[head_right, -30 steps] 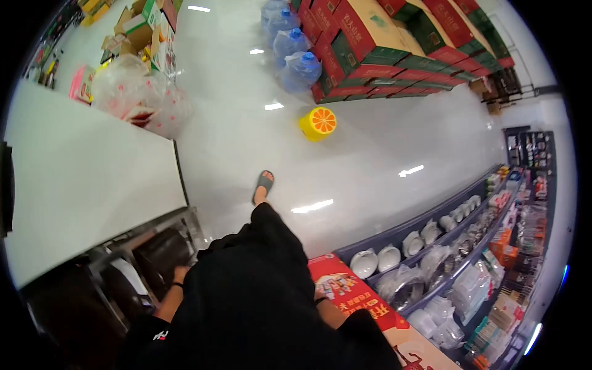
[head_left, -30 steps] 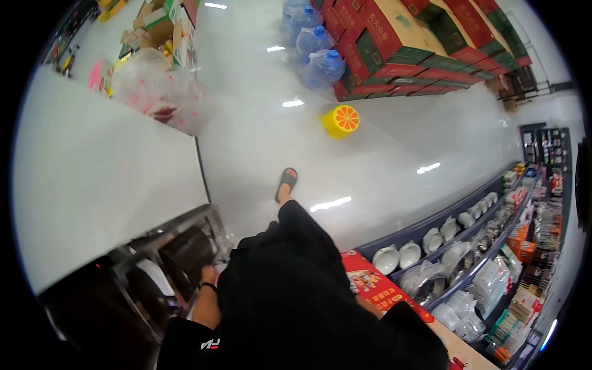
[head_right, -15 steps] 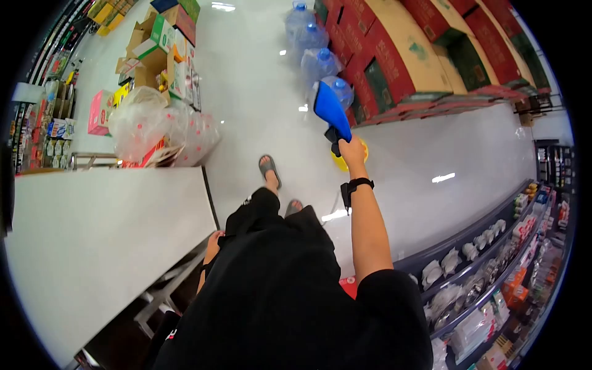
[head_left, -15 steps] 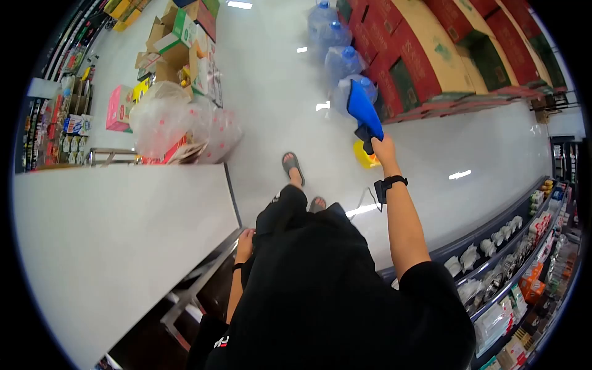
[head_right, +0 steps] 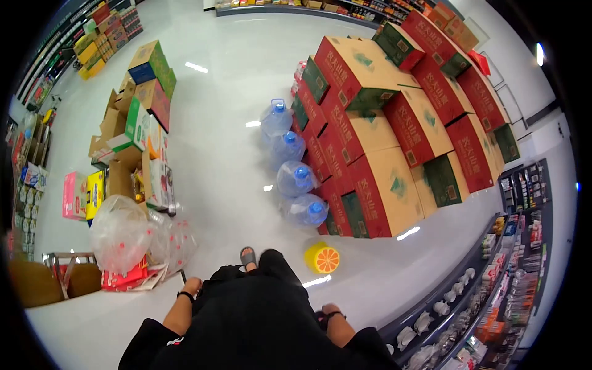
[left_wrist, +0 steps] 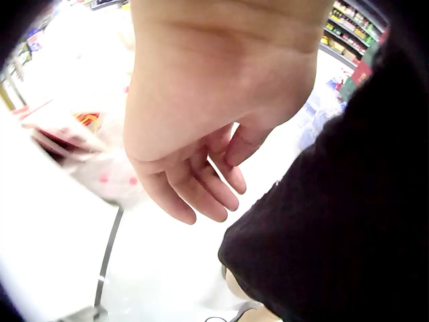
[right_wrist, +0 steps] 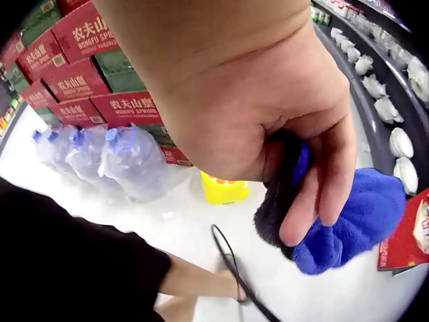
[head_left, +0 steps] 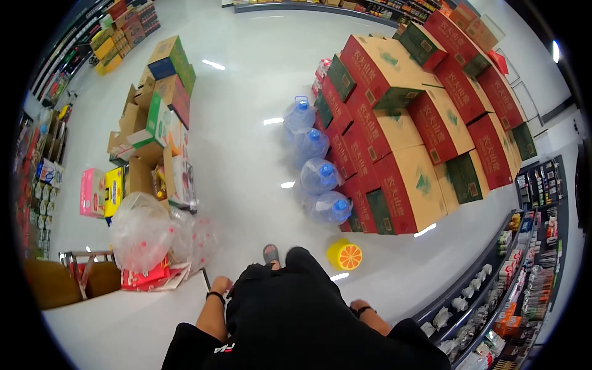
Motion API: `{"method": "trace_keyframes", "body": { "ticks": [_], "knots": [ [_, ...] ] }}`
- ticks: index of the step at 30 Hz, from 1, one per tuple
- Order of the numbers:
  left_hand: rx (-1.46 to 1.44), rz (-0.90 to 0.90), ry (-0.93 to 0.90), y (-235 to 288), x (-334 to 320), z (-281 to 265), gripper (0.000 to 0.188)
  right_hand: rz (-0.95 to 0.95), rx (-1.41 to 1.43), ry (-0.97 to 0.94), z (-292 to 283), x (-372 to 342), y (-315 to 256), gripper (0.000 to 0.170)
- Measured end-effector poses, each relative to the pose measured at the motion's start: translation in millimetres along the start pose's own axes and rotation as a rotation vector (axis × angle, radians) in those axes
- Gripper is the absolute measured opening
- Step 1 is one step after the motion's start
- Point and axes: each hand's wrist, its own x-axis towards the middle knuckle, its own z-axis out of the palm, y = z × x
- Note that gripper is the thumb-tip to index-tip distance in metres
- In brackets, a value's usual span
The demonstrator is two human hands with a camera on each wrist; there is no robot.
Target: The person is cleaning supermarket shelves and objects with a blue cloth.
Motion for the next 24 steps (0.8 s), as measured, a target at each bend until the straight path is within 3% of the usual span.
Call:
{"method": "trace_keyframes", "body": {
  "ticks": [1,2,3,5,8,9,13,14,16,17,18,19,20,22,24],
  "knots": [
    [-0.252,-0.137,-0.001,29,23,-25,0.025,-0.007,0.014,-0.068,21,4,-9,0.031],
    [-0.507,-0.272,0.002,59,46,-53,0.03,-0.148,-0.019,-0.037,87,71,18,0.033],
    [-0.478,-0.17,0.027,82,72,-78,0.033,0.166,0.56,-0.073,92,52,16,0.032],
    [-0.465,0.023,0.094,129,111,-130,0.038,0.298,0.798,-0.077,33,33,-9,0.031],
    [-0.537,0.21,0.175,213,135,-195,0.038,0.326,0.859,-0.041,-75,50,-23,0.029],
    [-0.589,0.306,0.211,243,150,-224,0.038,0.319,0.87,-0.022,-118,67,-28,0.028],
    [-0.694,0.294,0.372,285,180,-283,0.041,0.258,0.9,0.07,-317,143,-41,0.026],
    [-0.704,0.262,0.371,279,183,-289,0.04,0.249,0.949,0.11,-379,158,-46,0.026],
    [-0.713,0.023,0.258,259,212,-304,0.032,0.23,1.076,0.28,-537,174,-68,0.026],
    [-0.706,-0.063,0.234,261,215,-320,0.027,0.111,0.815,0.407,-574,263,-36,0.024],
    [-0.697,-0.161,0.202,259,212,-328,0.022,-0.039,0.622,0.591,-644,273,-39,0.026],
    [-0.748,-0.146,0.273,256,209,-337,0.018,0.052,0.869,0.613,-737,221,-76,0.03],
    [-0.798,-0.127,0.344,258,209,-346,0.015,-0.1,0.866,0.846,-787,238,-78,0.04],
    [-0.887,-0.001,0.493,261,223,-362,0.011,-0.022,1.073,0.901,-886,243,-89,0.049],
    [-0.934,-0.065,0.559,273,229,-378,0.012,-0.03,1.135,0.895,-973,219,-106,0.055]
  ]
}}
